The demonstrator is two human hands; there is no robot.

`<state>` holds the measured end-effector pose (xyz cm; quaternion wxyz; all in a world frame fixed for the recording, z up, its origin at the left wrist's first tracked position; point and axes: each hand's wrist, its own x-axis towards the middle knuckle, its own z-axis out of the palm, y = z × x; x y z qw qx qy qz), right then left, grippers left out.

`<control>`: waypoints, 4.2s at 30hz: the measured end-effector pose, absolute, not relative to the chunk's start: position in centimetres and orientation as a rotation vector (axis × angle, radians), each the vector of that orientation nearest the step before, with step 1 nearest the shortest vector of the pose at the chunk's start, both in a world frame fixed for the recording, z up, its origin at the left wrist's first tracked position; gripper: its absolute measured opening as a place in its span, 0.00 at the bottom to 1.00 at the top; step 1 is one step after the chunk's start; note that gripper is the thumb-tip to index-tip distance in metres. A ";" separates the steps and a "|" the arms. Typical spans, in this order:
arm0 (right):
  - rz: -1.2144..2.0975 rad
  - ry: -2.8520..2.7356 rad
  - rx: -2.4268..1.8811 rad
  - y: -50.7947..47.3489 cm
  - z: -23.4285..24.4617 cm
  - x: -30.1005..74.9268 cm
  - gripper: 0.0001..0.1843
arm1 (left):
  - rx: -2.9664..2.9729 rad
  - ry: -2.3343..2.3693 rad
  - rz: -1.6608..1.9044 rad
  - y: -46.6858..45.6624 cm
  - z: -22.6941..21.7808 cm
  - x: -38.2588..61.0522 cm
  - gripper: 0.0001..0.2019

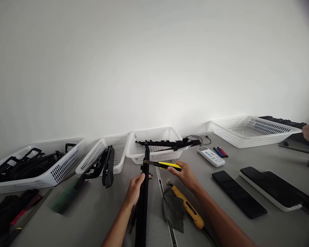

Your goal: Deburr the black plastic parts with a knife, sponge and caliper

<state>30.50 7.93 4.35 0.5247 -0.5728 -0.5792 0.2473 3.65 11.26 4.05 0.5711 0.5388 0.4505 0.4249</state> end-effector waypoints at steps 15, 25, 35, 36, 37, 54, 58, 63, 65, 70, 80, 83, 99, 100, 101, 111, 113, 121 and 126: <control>0.628 -1.347 -1.384 7.7 4.4 30.4 0.29 | 1.272 1.033 0.953 10.7 3.9 4.1 0.34; 0.591 -1.215 -1.427 8.3 4.1 31.3 0.32 | 1.239 1.013 0.940 10.5 4.2 4.2 0.36; 0.527 -1.193 -1.475 8.2 4.3 31.5 0.35 | 1.237 0.999 0.937 10.8 4.1 4.4 0.35; 0.527 -1.202 -1.471 8.2 4.3 31.6 0.35 | 1.241 1.006 0.939 10.8 4.1 4.3 0.34; 0.537 -1.224 -1.466 8.2 4.2 31.6 0.35 | 1.245 1.012 0.942 10.8 4.0 4.2 0.34; 0.469 -1.131 -1.427 8.6 3.7 31.5 0.35 | 1.194 1.032 0.915 10.5 4.5 4.4 0.38; 0.436 -1.064 -1.459 8.5 4.0 31.6 0.37 | 1.205 1.028 0.914 10.4 4.5 4.5 0.38; 0.440 -1.093 -1.436 8.3 4.1 32.1 0.37 | 1.231 0.989 0.917 10.4 4.6 4.4 0.35; 0.447 -1.109 -1.443 8.3 4.1 32.1 0.37 | 1.229 0.979 0.912 10.4 4.6 4.4 0.34; 0.457 -1.095 -1.431 8.3 3.9 32.2 0.36 | 1.232 0.938 0.978 10.3 4.6 4.3 0.28; 0.864 -1.523 -1.321 8.2 3.5 30.8 0.33 | 1.228 0.915 0.966 10.3 4.3 4.0 0.34; 0.712 -1.406 -1.385 8.2 3.7 30.9 0.34 | 1.197 0.944 0.963 10.3 4.3 3.9 0.33; 0.872 -1.429 -1.372 8.4 3.8 31.4 0.35 | 1.258 0.895 0.963 10.7 4.0 3.8 0.36; 0.854 -1.424 -1.381 8.4 3.8 31.4 0.35 | 1.269 0.912 0.964 10.7 4.0 3.7 0.38; 0.824 -1.399 -1.389 8.4 3.8 31.3 0.35 | 1.278 0.929 0.962 10.7 4.1 3.7 0.40; 0.937 -1.523 -1.302 7.9 4.4 31.1 0.34 | 1.314 0.968 1.017 10.7 4.6 3.8 0.48; 0.878 -1.449 -1.357 7.9 4.5 31.2 0.34 | 1.325 0.966 0.994 10.7 4.6 3.8 0.48; 0.715 -1.463 -1.405 7.8 4.6 30.9 0.33 | 1.363 0.985 0.984 10.5 4.9 3.9 0.48; 0.609 -1.419 -1.420 7.8 4.5 30.7 0.32 | 1.348 1.028 0.988 10.5 4.6 3.7 0.49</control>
